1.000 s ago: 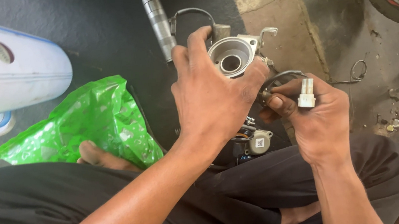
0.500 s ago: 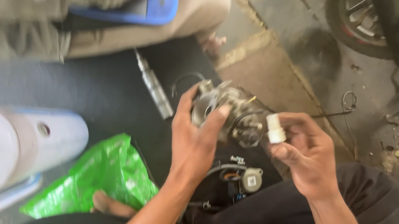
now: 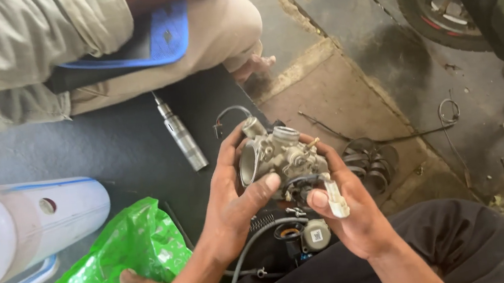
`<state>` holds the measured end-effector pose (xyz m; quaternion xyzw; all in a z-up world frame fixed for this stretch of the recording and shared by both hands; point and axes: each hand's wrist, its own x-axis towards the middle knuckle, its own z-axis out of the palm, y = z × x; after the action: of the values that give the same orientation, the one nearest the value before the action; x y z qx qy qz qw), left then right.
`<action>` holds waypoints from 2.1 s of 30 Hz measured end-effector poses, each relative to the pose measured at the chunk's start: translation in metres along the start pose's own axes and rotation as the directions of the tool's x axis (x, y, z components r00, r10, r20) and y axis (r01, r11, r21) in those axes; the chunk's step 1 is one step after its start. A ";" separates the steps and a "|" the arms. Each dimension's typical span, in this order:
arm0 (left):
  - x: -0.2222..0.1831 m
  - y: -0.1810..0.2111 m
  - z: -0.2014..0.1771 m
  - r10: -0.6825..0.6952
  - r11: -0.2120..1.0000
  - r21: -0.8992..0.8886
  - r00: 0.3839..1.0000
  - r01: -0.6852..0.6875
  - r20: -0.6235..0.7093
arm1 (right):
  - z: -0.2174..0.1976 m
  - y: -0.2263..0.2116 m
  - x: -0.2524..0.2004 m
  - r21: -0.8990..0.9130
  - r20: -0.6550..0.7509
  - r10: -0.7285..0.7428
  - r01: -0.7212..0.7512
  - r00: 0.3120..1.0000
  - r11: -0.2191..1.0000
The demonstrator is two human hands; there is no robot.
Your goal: The person is disassembling and adjusting components of a motorcycle carburetor using tools like a screwdriver.
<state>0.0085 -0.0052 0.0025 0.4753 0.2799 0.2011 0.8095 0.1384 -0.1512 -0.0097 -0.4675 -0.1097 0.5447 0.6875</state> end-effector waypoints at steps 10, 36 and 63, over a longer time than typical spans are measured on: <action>-0.003 0.019 0.007 -0.108 0.994 -0.002 0.976 0.110 0.190 | -0.013 0.004 -0.002 -0.101 -0.030 -0.107 0.103 0.994 0.990; -0.042 0.071 0.005 0.214 0.677 0.585 0.879 -0.448 0.425 | -0.037 0.006 -0.046 -0.369 0.194 -0.302 0.355 0.933 0.859; -0.039 0.076 0.002 0.207 0.559 0.631 0.828 -0.537 0.521 | -0.076 0.031 -0.052 -0.331 0.089 -0.347 0.356 0.934 0.874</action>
<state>-0.0241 0.0062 0.0806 0.8466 0.0617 0.1374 0.5105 0.1481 -0.2362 -0.0555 -0.5448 -0.2948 0.3893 0.6817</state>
